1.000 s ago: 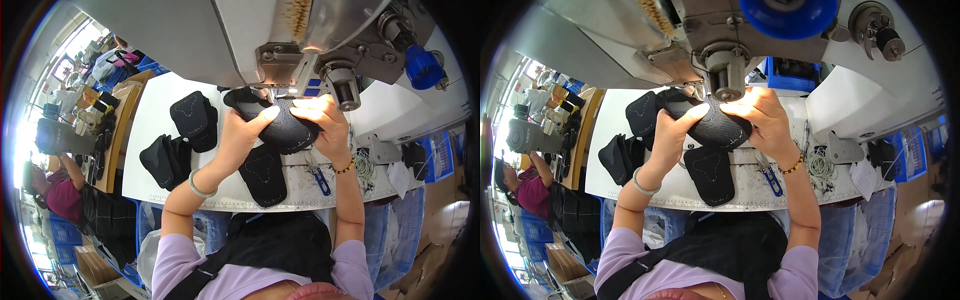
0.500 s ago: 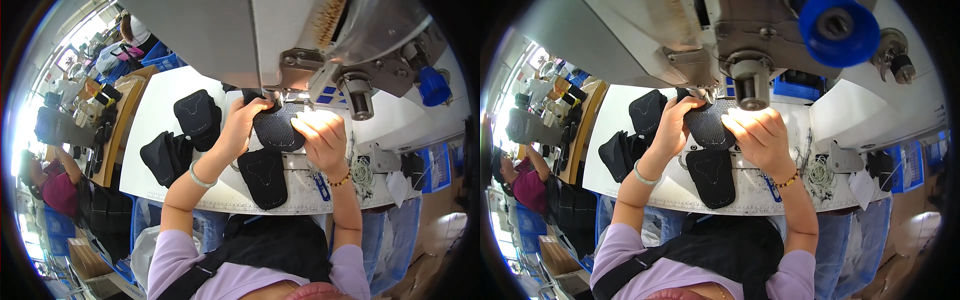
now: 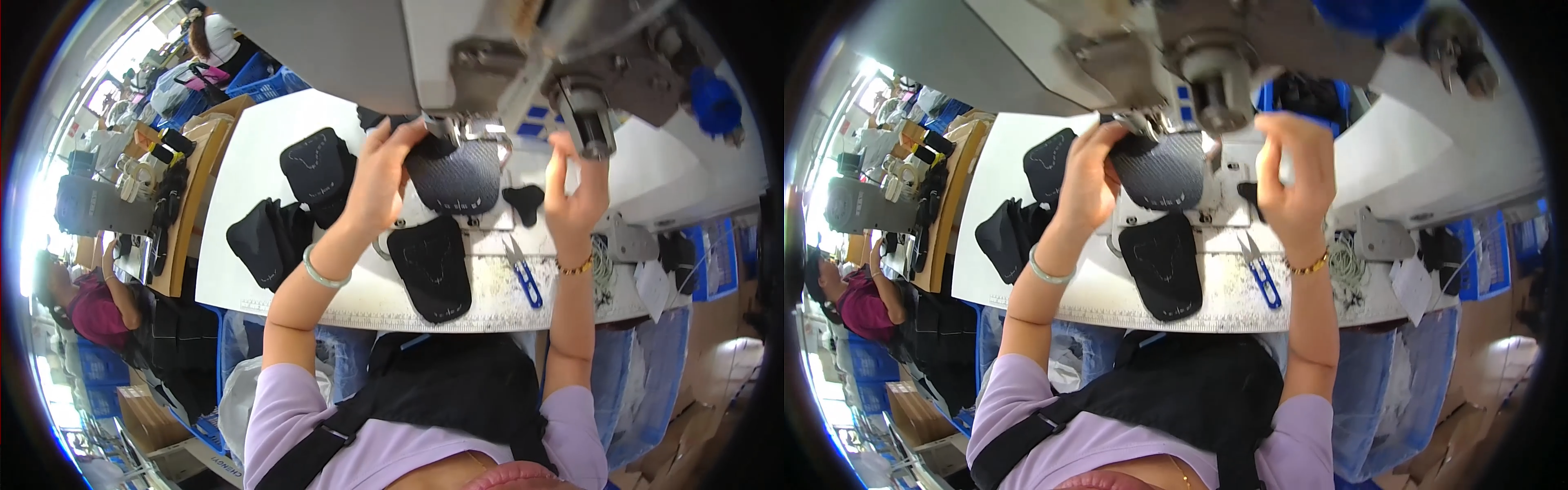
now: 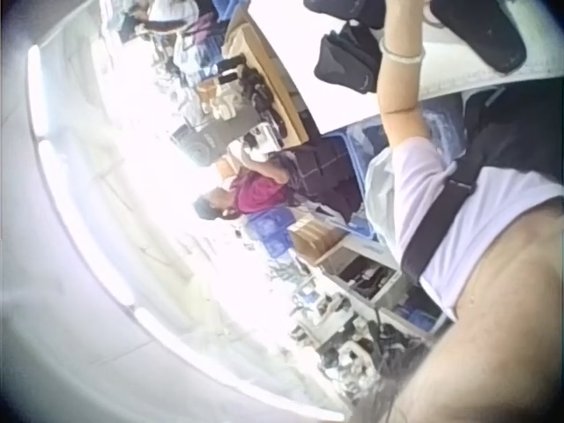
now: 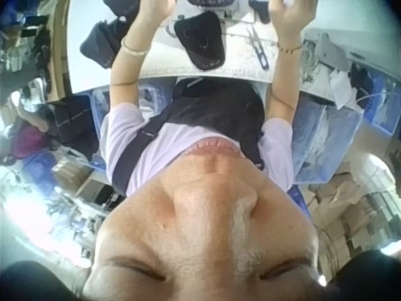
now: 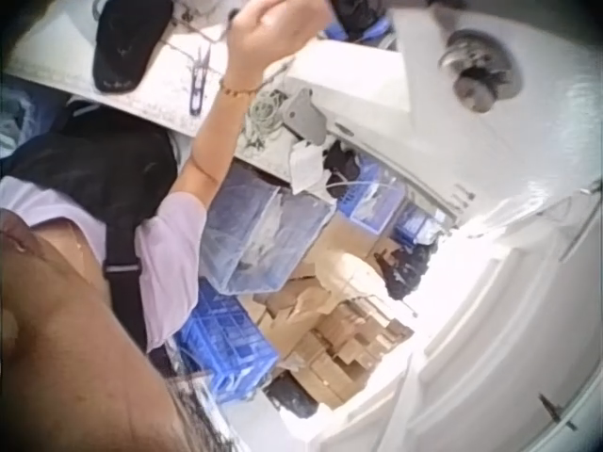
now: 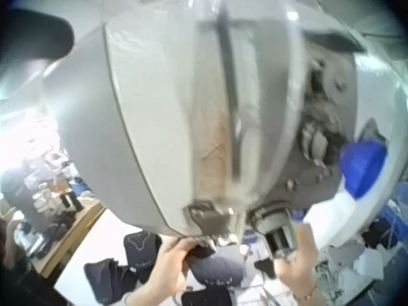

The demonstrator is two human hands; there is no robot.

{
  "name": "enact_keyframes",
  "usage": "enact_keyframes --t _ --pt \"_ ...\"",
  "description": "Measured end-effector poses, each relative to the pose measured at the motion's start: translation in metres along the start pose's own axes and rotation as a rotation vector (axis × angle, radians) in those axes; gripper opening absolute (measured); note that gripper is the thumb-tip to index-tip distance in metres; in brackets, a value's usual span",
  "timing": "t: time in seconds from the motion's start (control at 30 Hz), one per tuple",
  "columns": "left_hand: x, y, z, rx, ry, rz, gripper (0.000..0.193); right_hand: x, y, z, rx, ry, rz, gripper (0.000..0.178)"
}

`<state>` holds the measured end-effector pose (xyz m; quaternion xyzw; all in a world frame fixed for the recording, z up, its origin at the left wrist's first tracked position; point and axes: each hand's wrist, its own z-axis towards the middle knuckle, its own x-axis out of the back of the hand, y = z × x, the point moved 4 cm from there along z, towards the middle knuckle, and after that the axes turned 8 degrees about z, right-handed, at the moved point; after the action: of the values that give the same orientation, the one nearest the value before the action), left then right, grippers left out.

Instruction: Operating a sewing machine to stitch a reinforced patch onto a shoe component.

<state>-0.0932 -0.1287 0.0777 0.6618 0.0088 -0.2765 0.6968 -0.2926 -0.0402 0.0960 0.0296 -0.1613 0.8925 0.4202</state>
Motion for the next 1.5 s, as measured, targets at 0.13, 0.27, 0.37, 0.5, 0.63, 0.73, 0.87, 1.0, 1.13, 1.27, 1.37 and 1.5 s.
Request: enact_keyframes --t 0.13,0.27,0.37,0.5,0.63,0.73,0.87,1.0,1.13,1.27,1.37,1.5 --pt "0.005 0.002 0.005 -0.066 -0.007 0.026 0.014 0.004 0.026 0.003 -0.261 -0.010 0.122 0.016" --pt "0.006 -0.003 0.008 -0.094 0.008 -0.009 0.013 0.006 0.048 -0.030 -0.544 -0.330 0.154 0.017" --pt "0.006 -0.003 0.004 -0.156 0.051 0.004 0.014 0.005 0.059 -0.068 -0.564 -0.664 0.025 0.023" --pt "0.044 0.018 -0.003 -0.255 0.321 0.165 0.014 0.005 0.066 -0.095 -0.520 -0.797 0.008 0.032" --pt "0.119 0.060 -0.051 -0.455 0.506 0.389 0.021 0.006 0.061 -0.097 -0.609 -0.715 0.024 0.028" --pt "0.179 0.067 -0.099 -0.339 0.765 0.733 0.042 0.008 0.062 -0.099 -0.679 -0.661 0.018 0.022" --pt "0.226 0.046 -0.133 -0.076 1.075 1.592 0.053 0.003 0.049 -0.093 -0.584 -0.560 -0.097 0.016" --pt "0.145 0.027 -0.129 -0.403 1.035 1.728 0.047 -0.006 -0.003 -0.084 -0.298 -0.437 -0.216 0.011" --pt "0.065 -0.034 -0.114 -0.397 0.081 1.379 0.036 -0.034 -0.076 -0.097 -0.141 -0.507 0.042 0.017" --pt "0.051 -0.062 -0.099 -0.203 -0.116 1.367 0.034 -0.054 -0.092 -0.123 -0.224 -0.606 0.106 0.017" --pt "0.058 -0.071 -0.096 -0.169 -0.227 1.424 0.030 -0.056 -0.091 -0.135 -0.242 -0.619 0.098 0.018" --pt "0.039 -0.069 -0.095 -0.061 -0.164 1.110 0.024 -0.050 -0.083 -0.129 -0.237 -0.569 0.128 0.016"
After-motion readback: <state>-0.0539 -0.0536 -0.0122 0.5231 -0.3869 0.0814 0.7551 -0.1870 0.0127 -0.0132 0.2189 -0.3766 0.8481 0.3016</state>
